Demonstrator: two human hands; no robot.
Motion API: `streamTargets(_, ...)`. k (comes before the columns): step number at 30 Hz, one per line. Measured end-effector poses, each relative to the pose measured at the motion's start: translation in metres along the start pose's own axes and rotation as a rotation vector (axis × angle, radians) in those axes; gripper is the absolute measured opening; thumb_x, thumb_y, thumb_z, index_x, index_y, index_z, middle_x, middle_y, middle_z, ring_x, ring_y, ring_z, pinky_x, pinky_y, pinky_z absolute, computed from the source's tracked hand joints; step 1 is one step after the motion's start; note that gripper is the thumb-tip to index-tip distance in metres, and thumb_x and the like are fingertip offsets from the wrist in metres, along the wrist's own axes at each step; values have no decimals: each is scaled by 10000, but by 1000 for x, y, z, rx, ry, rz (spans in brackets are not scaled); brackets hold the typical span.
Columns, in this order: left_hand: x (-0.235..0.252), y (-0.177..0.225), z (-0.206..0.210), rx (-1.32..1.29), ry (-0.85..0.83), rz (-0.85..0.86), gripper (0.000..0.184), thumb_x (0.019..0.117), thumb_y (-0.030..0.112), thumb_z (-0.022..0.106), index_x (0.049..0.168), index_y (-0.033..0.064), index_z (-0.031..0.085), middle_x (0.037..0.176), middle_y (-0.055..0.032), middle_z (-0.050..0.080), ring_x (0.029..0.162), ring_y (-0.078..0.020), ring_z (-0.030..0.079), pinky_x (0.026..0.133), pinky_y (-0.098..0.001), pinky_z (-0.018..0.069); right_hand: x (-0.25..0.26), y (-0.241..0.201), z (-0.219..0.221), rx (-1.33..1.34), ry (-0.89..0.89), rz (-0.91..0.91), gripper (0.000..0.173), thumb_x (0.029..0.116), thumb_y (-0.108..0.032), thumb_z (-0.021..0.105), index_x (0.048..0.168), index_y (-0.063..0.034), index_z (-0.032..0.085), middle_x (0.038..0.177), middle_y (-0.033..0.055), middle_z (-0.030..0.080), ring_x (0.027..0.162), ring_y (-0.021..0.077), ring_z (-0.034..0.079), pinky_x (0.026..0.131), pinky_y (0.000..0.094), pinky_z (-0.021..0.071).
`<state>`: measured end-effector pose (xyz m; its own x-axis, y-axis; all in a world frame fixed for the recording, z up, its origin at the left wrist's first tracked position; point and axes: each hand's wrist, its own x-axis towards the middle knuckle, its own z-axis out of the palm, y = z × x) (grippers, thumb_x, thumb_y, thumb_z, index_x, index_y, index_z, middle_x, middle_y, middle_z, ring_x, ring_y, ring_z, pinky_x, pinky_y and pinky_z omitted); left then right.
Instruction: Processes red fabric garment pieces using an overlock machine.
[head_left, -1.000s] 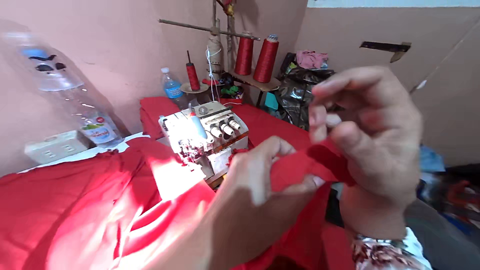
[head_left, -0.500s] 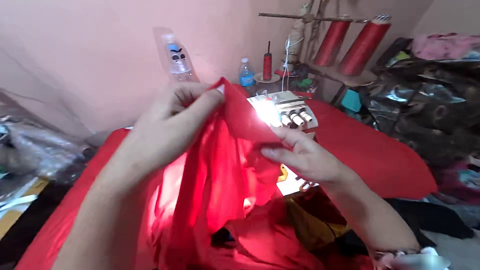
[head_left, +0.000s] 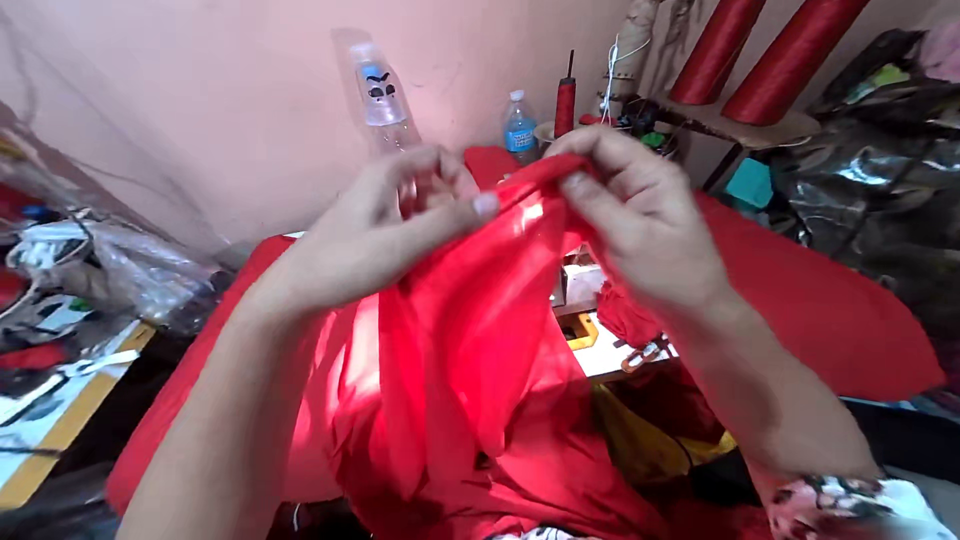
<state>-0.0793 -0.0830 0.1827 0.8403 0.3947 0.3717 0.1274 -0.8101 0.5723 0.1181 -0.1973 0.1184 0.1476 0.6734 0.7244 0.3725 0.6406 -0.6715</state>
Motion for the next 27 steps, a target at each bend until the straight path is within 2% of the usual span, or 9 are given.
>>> streamTargets(3,-34,-45,4,-190,-326,-60,100,885,261,698,952,188,702,794,141,701,713,67,649,627,-133,553,-8,-13,-36,-22,125,-5,248,1101,-92,367,1202,-126,591,902,-98,645,719,-55,619,621,110,535)
streamTargets(5,-64,-90,3,-226,-435,-134,198,881,356,748,998,199,721,882,173,729,825,92,669,745,-131,572,-12,-11,-71,-19,180,-99,283,1112,-110,331,1225,-134,589,984,-126,651,870,-58,642,773,133,564)
streamTargets(9,-116,-128,-46,-213,-266,-71,268,834,583,743,931,336,704,818,261,659,754,162,593,652,-55,480,-32,-7,-100,-73,7,-135,185,1040,-321,583,1195,-227,618,978,-191,643,860,-85,623,713,104,541)
streamTargets(13,-145,-127,-101,-304,-66,54,210,946,432,690,1126,333,731,1000,214,721,887,104,653,763,-88,534,-56,4,-78,21,-9,-74,256,862,-296,763,1085,-274,639,966,-168,634,868,-37,636,736,138,567)
streamTargets(16,-128,-117,-105,-142,153,-165,169,953,163,569,846,233,678,789,167,694,689,100,617,629,-79,500,-77,48,-34,112,150,14,174,898,-177,673,1012,-306,699,985,-208,690,937,-63,646,837,145,554)
streamTargets(19,-91,-137,-84,280,252,-520,106,975,10,581,944,-34,672,806,-108,650,699,-147,593,669,-334,525,-92,94,29,323,375,350,220,942,-19,552,903,-140,732,905,-117,729,888,-39,663,833,183,556)
streamTargets(20,-70,-144,-69,384,205,-660,194,978,54,651,1097,-99,670,1008,-275,660,918,-355,634,843,-549,507,-92,104,43,397,416,477,233,977,-14,495,968,-60,723,950,-56,737,926,-6,674,868,205,561)
streamTargets(22,-38,-174,-34,487,147,-715,393,926,159,739,1246,-58,665,1313,-359,569,1266,-535,514,1040,-734,358,-94,122,56,589,378,594,335,1059,-65,401,1267,46,638,1245,76,692,1170,93,633,1038,277,507)
streamTargets(27,0,-132,77,1,-182,-134,351,986,218,631,1272,19,671,1317,-161,642,1280,-216,576,1122,-375,433,-94,136,57,606,299,597,382,1073,-116,398,1372,52,565,1332,115,651,1236,145,611,1073,324,498)
